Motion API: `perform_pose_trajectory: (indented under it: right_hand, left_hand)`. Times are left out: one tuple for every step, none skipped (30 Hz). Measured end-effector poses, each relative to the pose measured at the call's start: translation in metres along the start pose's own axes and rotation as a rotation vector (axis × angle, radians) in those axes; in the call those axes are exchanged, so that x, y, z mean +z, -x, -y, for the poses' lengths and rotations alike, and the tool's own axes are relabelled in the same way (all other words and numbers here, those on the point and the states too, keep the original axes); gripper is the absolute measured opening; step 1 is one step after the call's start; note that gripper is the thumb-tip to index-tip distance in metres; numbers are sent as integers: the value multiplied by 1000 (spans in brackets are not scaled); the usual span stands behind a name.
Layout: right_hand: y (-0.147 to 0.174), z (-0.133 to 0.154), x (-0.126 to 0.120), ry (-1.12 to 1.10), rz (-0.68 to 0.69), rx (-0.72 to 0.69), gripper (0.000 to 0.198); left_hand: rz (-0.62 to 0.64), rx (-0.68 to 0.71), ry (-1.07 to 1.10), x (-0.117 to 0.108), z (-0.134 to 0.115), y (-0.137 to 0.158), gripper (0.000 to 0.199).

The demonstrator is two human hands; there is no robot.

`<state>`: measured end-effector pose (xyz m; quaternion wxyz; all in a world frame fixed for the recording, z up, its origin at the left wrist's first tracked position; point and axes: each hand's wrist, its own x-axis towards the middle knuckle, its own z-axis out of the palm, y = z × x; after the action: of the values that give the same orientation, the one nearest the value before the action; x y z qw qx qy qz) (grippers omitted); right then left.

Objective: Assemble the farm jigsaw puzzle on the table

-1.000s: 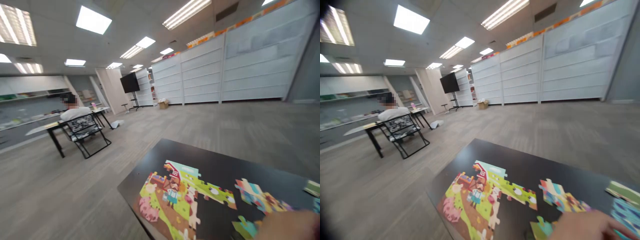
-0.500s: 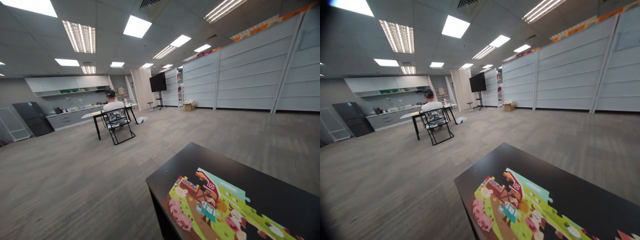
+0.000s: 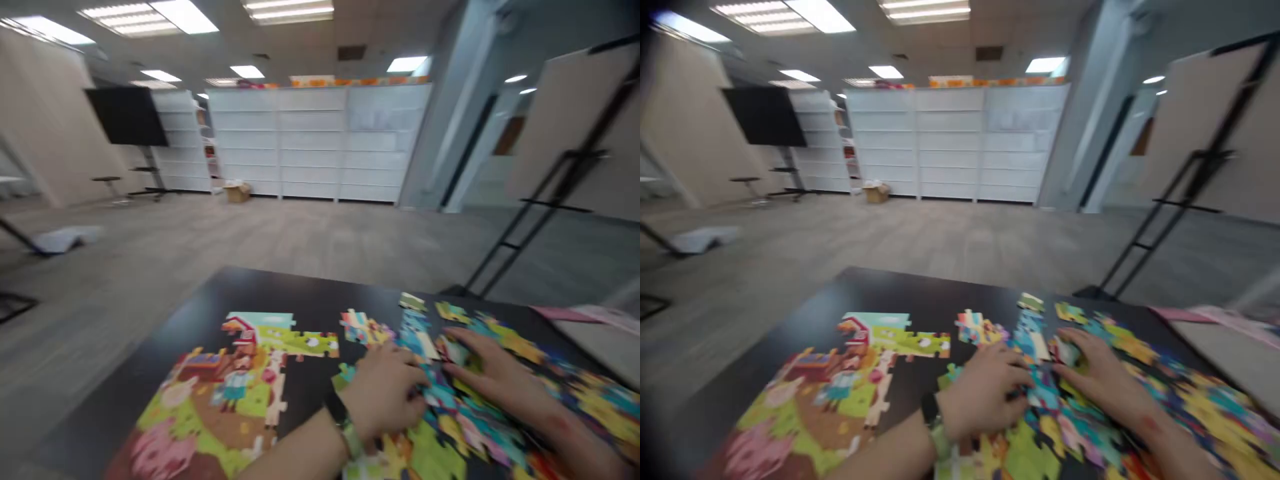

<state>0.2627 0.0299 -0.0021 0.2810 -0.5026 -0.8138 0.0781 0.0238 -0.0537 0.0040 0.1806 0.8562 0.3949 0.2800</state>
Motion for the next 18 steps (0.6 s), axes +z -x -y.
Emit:
perform_pose_trajectory:
  right_hand:
    - [5, -4, -9, -21, 112, 15, 35]
    - [7, -5, -14, -39, 171, 23, 32]
    - [7, -4, -16, -50, 183, 39, 33]
    - [7, -1, -17, -56, 180, 58, 36]
    - [6, 2, -16, -60, 163, 68, 38]
    - [5, 6, -16, -67, 137, 73, 41]
    - [5, 10, -15, -83, 113, 73, 43]
    - [5, 13, -15, -108, 91, 72, 43]
    - [5, 14, -16, -140, 69, 73, 41]
    - [5, 15, -17, -176, 47, 75, 39]
    - [6, 15, -19, -209, 22, 75, 37]
    - [6, 15, -21, -230, -5, 74, 37]
    - [7, 14, -22, -237, -35, 68, 37]
    - [7, 14, -23, -231, -61, 59, 38]
    - [7, 14, -24, -220, -79, 47, 39]
    - [7, 14, -24, -206, -89, 36, 41]
    - [8, 15, -24, -193, -92, 27, 42]
    - [8, 16, -24, -183, -92, 19, 44]
  left_hand:
    - [-13, -32, 27, -2, 1, -1, 13]
    - [-5, -55, 39, -5, 2, -1, 14]
    - [5, -69, 47, -7, 4, -1, 14]
    - [20, -78, 51, -9, 4, 0, 13]
    - [32, -81, 52, -11, 4, 2, 14]
    - [39, -82, 51, -12, 2, 3, 14]
    - [43, -83, 49, -12, 0, 4, 14]
    - [41, -85, 46, -12, -1, 5, 15]
    - [39, -85, 44, -12, -2, 5, 15]
    - [37, -83, 42, -11, -3, 5, 14]
    - [35, -83, 40, -11, -3, 5, 14]
    - [35, -83, 39, -10, -3, 4, 14]
    - [35, -82, 38, -10, -3, 4, 14]
    - [38, -81, 39, -10, -2, 4, 14]
    - [41, -82, 40, -10, -2, 4, 14]
    - [43, -84, 43, -10, -1, 4, 14]
    - [46, -82, 46, -10, -1, 5, 13]
    - [48, -78, 49, -10, -1, 5, 13]
